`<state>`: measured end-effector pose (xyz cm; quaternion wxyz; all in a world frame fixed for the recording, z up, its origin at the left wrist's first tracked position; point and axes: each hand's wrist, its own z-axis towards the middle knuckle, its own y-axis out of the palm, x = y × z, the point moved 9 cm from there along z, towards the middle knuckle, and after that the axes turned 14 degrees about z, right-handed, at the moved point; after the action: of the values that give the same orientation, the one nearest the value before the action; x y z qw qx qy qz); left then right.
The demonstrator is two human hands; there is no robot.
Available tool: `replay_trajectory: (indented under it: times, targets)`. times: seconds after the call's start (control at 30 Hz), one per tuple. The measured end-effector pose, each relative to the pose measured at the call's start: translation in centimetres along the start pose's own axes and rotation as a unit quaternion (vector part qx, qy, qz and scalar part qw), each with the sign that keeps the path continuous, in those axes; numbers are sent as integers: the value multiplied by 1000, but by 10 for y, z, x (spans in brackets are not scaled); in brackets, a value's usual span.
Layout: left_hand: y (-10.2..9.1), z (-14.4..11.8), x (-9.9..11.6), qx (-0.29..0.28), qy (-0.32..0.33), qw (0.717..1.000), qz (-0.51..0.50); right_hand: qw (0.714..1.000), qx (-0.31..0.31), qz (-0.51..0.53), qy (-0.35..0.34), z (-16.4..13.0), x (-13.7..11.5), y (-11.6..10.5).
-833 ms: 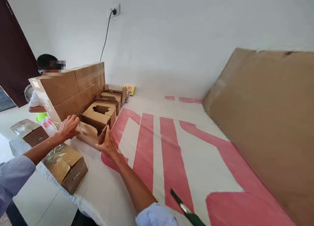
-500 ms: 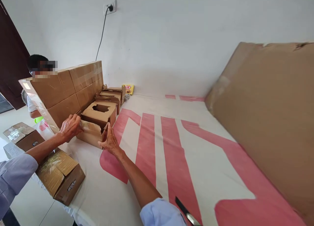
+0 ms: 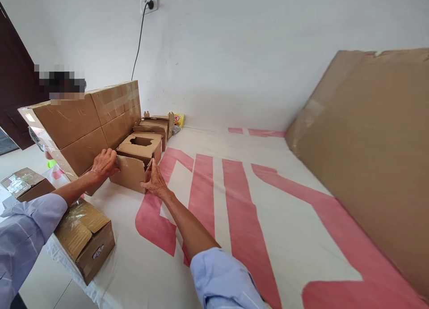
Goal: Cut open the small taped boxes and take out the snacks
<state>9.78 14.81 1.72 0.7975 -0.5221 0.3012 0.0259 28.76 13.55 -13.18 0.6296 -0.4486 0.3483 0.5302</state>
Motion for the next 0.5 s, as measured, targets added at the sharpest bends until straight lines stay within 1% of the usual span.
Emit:
replay_trajectory:
  times: [0.13, 0.2, 0.27, 0.37, 0.43, 0.5]
  targets:
    - [-1, -1, 1, -19, 24, 999, -21, 1000, 0, -27, 0, 4, 0, -2]
    - [-4, -9, 0, -31, 47, 998, -36, 999, 0, -48, 22, 2, 2, -2]
    - [-11, -22, -7, -39, 61, 996, -51, 996, 3, -71, 55, -4, 5, -4]
    - [-21, -50, -30, -52, 50, 994, -76, 991, 20, -94, 90, -20, 5, -12]
    - [-25, -75, -55, -67, 31, 993, -95, 990, 39, -104, 91, -36, 0, -20]
    - [-25, -105, -84, -85, 7, 990, -116, 989, 57, -112, 74, -58, -9, -29]
